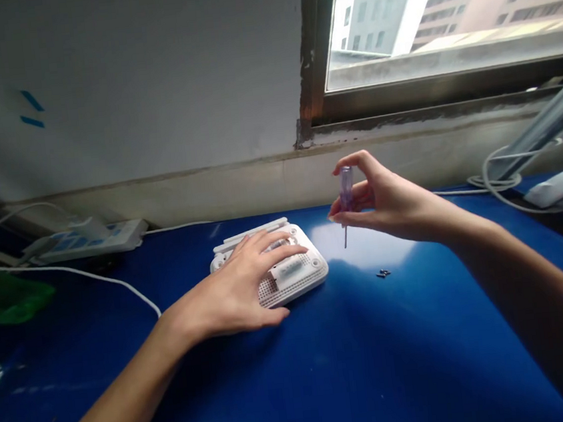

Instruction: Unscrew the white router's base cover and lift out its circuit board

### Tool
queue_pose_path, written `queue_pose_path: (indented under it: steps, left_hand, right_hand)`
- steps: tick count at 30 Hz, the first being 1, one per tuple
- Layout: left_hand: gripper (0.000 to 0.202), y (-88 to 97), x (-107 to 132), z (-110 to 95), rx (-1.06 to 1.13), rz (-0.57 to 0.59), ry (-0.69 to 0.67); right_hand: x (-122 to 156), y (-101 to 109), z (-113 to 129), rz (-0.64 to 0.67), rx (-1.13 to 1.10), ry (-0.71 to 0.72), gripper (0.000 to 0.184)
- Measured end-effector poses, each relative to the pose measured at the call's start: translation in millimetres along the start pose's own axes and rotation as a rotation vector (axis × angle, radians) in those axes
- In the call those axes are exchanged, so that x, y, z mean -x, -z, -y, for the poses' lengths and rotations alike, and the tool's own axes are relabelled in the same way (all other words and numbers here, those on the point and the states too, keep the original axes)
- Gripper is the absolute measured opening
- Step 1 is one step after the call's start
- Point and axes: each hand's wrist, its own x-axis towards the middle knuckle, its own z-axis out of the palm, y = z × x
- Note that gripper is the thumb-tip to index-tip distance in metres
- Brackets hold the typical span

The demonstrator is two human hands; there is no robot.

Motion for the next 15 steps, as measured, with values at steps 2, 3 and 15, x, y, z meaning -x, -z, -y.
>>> queue_pose_path:
  steps: [2,3,15]
  left_hand:
    - [0.095,-7.4,6.0,6.5,-0.044,-0.114,0.064]
    - [0.095,-11.7,8.1,8.5,-0.068,-0.137,0.088]
    - [0.083,-22.6,23.8,11.9,0.034,-0.339,-0.087]
  right_hand:
    - [-0.1,-11.3,-2.1,0.041,-0.055,-0.045,0.060]
    - [0.2,-16.9,-2.2,0.052,-0.082,-0.069,0.060]
    - [41.7,-68.5,10.3,0.046,-0.069,-0.105,0.043]
